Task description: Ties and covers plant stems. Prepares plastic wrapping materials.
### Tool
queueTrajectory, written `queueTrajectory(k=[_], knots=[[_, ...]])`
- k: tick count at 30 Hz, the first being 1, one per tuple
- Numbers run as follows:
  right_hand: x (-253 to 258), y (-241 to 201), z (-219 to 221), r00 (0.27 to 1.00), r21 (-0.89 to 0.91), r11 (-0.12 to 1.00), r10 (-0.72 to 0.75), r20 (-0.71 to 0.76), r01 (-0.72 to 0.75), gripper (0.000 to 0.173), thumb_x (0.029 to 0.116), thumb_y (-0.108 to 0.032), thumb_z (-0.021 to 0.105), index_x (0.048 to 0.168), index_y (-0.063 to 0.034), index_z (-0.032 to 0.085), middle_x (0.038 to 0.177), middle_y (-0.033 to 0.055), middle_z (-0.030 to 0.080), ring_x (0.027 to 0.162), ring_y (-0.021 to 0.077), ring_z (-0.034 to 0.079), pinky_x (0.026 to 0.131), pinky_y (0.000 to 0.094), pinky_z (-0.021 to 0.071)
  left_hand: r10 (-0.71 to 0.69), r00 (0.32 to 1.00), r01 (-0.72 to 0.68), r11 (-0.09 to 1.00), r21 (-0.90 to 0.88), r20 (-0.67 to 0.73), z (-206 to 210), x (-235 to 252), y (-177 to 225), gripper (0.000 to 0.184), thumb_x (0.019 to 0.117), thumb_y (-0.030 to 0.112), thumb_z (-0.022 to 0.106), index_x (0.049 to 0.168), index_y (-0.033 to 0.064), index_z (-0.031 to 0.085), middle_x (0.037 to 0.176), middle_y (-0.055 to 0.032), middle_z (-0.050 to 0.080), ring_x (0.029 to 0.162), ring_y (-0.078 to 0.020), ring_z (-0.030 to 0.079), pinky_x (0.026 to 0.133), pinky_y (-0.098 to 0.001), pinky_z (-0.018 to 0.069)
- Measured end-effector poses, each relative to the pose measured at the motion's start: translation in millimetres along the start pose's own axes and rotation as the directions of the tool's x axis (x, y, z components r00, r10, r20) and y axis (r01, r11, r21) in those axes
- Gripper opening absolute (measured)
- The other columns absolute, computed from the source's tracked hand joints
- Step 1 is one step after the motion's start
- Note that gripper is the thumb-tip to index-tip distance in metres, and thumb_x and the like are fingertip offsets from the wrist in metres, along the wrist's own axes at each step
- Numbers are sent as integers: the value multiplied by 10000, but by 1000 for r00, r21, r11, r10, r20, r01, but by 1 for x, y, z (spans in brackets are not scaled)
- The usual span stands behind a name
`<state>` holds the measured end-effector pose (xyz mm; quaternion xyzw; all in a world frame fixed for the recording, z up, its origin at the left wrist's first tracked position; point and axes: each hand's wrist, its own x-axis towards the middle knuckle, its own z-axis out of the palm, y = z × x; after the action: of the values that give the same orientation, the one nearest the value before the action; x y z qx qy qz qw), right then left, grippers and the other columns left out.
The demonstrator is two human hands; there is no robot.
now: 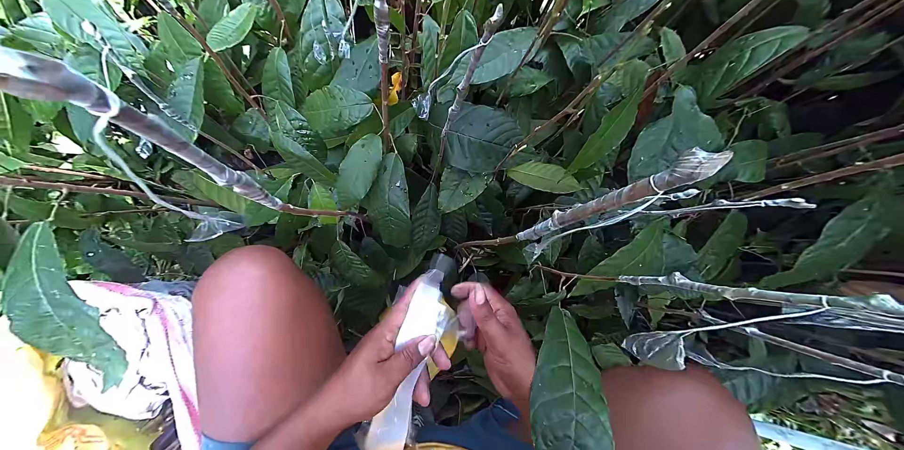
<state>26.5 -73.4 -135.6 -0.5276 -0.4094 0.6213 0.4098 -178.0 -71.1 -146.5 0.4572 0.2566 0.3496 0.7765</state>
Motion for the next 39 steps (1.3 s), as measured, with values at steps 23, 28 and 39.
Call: queueTrajectory(k=[23, 28, 39], knots=[[-12, -2, 13, 883, -271, 855, -467, -35, 441, 192, 990, -228, 663, 915, -75, 753, 880, -39, 675, 818, -25, 601, 724, 137, 506, 162, 985, -148, 969, 197, -57, 2, 0, -1, 877, 1003, 282, 662, 1632, 127, 71, 1013, -3, 724, 639, -78, 667, 487, -212, 560], [-1, -25, 11, 892, -504, 808, -428, -144, 306, 306, 988, -324, 654, 800, -85, 684, 771, -41, 606, 681, -29, 520, 626, 149, 433, 140, 990, -139, 975, 174, 7, 5, -2, -6, 833, 1017, 314, 643, 1634, 145, 110, 1036, -22, 720, 667, -97, 688, 492, -230, 579], [-25, 13, 26, 914, 452, 829, 161, 373, -330, 334, 1048, -446, 527, 889, -175, 640, 648, -77, 571, 507, -12, 480, 471, 151, 395, 208, 965, -260, 851, 457, 162, 2, -5, -3, 673, 1080, 277, 527, 1652, 273, 172, 1110, 23, 700, 654, -3, 629, 535, -174, 554]])
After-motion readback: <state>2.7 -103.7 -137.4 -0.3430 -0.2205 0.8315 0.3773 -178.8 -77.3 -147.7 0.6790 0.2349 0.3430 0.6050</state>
